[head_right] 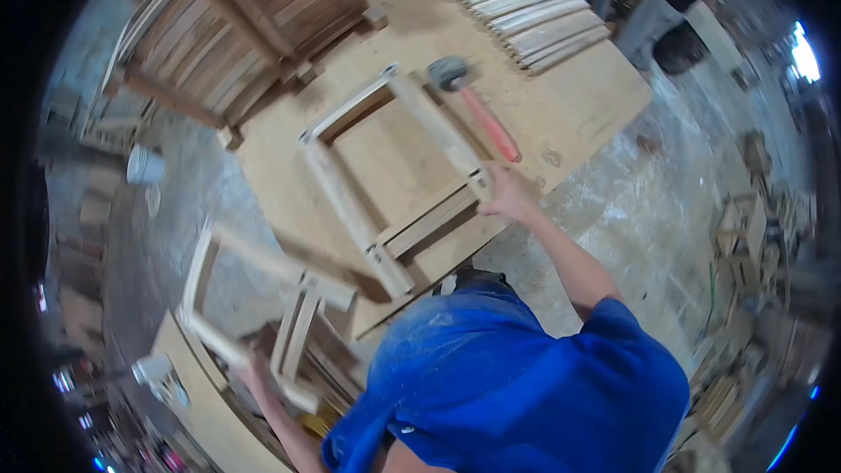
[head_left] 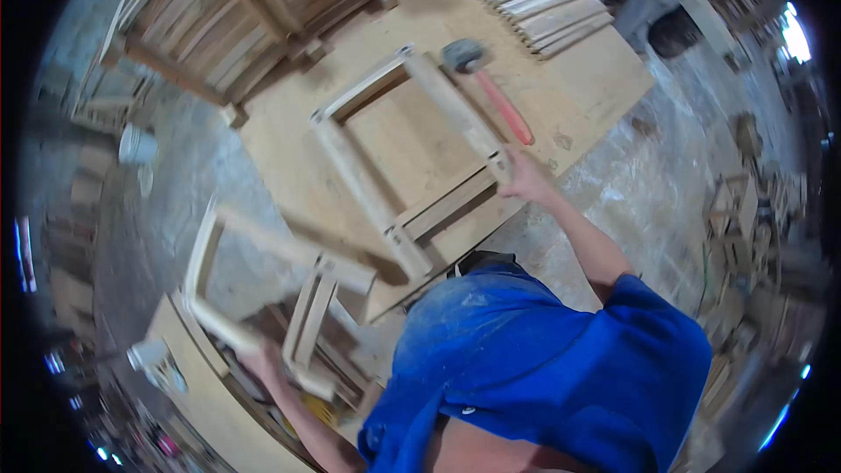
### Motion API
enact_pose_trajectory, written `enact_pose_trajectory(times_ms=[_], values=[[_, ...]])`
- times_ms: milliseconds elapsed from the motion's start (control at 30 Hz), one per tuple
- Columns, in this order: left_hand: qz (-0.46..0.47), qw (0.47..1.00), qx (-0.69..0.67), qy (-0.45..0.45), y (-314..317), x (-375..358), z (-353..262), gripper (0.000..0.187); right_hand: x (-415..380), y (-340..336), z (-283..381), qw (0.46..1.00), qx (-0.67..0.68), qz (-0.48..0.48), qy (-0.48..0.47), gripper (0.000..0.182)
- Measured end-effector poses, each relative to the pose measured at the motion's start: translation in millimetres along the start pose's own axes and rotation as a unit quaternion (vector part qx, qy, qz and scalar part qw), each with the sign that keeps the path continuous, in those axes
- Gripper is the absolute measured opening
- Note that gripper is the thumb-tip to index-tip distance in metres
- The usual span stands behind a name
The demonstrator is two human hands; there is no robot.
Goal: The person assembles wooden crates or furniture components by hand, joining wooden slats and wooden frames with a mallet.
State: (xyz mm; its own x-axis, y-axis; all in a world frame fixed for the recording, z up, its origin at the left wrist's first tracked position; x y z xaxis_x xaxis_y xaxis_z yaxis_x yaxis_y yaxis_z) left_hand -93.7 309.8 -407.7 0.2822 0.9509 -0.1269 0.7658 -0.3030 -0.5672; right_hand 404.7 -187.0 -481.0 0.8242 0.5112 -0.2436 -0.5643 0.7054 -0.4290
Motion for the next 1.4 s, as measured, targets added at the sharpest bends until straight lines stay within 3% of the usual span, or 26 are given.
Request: enact_pose_trajectory(times_ms=[33,67,100,133,167,200,267,333,467,533,567,600,633,667,700,767,833,900,967,1067,1100,1167,1233,1267,1333,1400], values=[[-0.034,0.998,-0.047,0.035,24.7,5.5,-2.4,0.056,2.1,-17.0,-9.6,0.992,-0.105,-0.044,-0.061,0.084],[0.02,0.999,-0.005,0.04,51.0,17.4,-12.3,0.062,6.8,-34.2,-17.2,0.966,-0.204,-0.091,-0.13,0.08],[0.021,0.996,0.044,0.078,74.8,29.4,-12.4,0.071,9.8,-50.6,-27.5,0.961,-0.231,-0.1,-0.116,0.079],[0.073,0.995,0.047,0.045,106.3,17.1,-48.7,0.079,10.3,-65.2,-37.5,0.954,-0.259,-0.113,-0.1,0.077],[0.096,0.985,0.136,0.035,132.1,25.1,-50.1,0.079,11.7,-73.5,-41.7,0.954,-0.261,-0.097,-0.113,0.077],[0.085,0.983,0.142,0.083,159.4,34.4,-31.3,0.078,13.6,-81.2,-51.0,0.957,-0.266,-0.081,-0.086,0.078],[0.12,0.978,0.138,0.102,197.6,32.1,-29.2,0.077,18.1,-87.2,-66.8,0.959,-0.271,-0.057,-0.063,0.078],[0.158,0.977,0.124,0.064,226.9,16.5,-37.1,0.078,18.6,-94.7,-81.5,0.952,-0.292,-0.079,-0.048,0.078],[0.2,0.966,0.002,0.163,250.7,21.6,-15.2,0.082,23.9,-105.9,-87.6,0.943,-0.32,-0.052,-0.074,0.082],[0.227,0.951,0.154,0.14,234.5,14.4,-32.8,0.089,26.0,-104.5,-66.1,0.95,-0.288,0.025,-0.118,0.083],[0.198,0.961,0.15,0.118,218.3,7.8,-40.7,0.101,24.9,-100.5,-40.7,0.946,-0.319,0.055,-0.034,0.08],[0.178,0.961,0.164,0.131,201.0,1.1,-53.6,0.109,33.9,-105.7,-48.7,0.926,-0.368,0.079,-0.035,0.081],[0.119,0.972,0.175,0.101,177.6,-14.9,-61.9,0.109,38.9,-102.8,-36.5,0.89,-0.423,0.16,0.056,0.074],[0.077,0.98,0.159,0.094,158.1,-28.4,-51.4,0.11,40.6,-96.4,-12.0,0.841,-0.502,0.2,0.003,0.075],[0.031,0.982,0.158,0.099,136.8,-50.3,-49.6,0.107,40.1,-86.6,27.6,0.838,-0.51,0.192,-0.027,0.077],[-0.045,0.981,0.174,0.074,70.9,-107.2,-44.4,0.103,94.7,-79.4,21.5,0.844,-0.523,0.106,-0.045,0.076],[-0.16,0.93,0.303,0.136,24.0,-166.7,-66.3,0.101,97.3,-12.4,88.9,0.823,-0.536,0.135,-0.134,0.075],[-0.249,0.883,0.377,0.131,-32.7,-234.4,-79.4,0.1,104.3,38.4,132.8,0.804,-0.538,0.139,-0.211,0.073],[-0.307,0.854,0.415,0.068,-83.6,-307.2,-74.0,0.103,115.9,105.1,162.4,0.823,-0.384,0.28,-0.31,0.071],[-0.352,0.821,0.433,-0.12,-140.8,-426.8,-48.4,0.113,85.2,184.2,217.3,0.773,-0.374,0.309,-0.409,0.065],[-0.355,0.81,0.429,-0.183,-152.8,-464.6,-28.8,0.116,77.1,210.2,228.0,0.727,-0.39,0.327,-0.461,0.062],[-0.319,0.782,0.441,-0.303,-159.3,-523.7,-10.7,0.115,40.8,255.6,247.4,0.719,-0.343,0.35,-0.493,0.062],[-0.308,0.778,0.412,-0.361,-158.1,-568.1,31.0,0.103,-17.8,288.4,268.6,0.705,-0.322,0.39,-0.498,0.06],[-0.33,0.779,0.41,-0.339,-155.0,-579.2,48.0,0.095,-41.6,304.5,275.7,0.707,-0.311,0.385,-0.505,0.06],[-0.353,0.781,0.407,-0.316,-151.6,-592.4,67.9,0.087,-95.6,333.4,276.6,0.651,-0.284,0.454,-0.538,0.059],[-0.402,0.754,0.432,-0.288,-153.9,-595.5,78.0,0.074,-147.4,348.2,286.4,0.63,-0.295,0.494,-0.521,0.058]])
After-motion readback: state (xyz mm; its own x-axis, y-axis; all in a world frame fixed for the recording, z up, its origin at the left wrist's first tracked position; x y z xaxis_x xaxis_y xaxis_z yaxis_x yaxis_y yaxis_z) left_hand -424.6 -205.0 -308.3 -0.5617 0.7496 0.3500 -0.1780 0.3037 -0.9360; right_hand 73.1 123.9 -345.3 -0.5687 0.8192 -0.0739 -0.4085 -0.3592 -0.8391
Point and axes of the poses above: each hand's wrist, its own x-axis towards the middle knuckle, its own y-axis out of the palm, z = x × y, the point moved 6 cm from there along x, towards the middle knuckle, and after that the axes turned 1 degree about x, right-handed, at the moved point
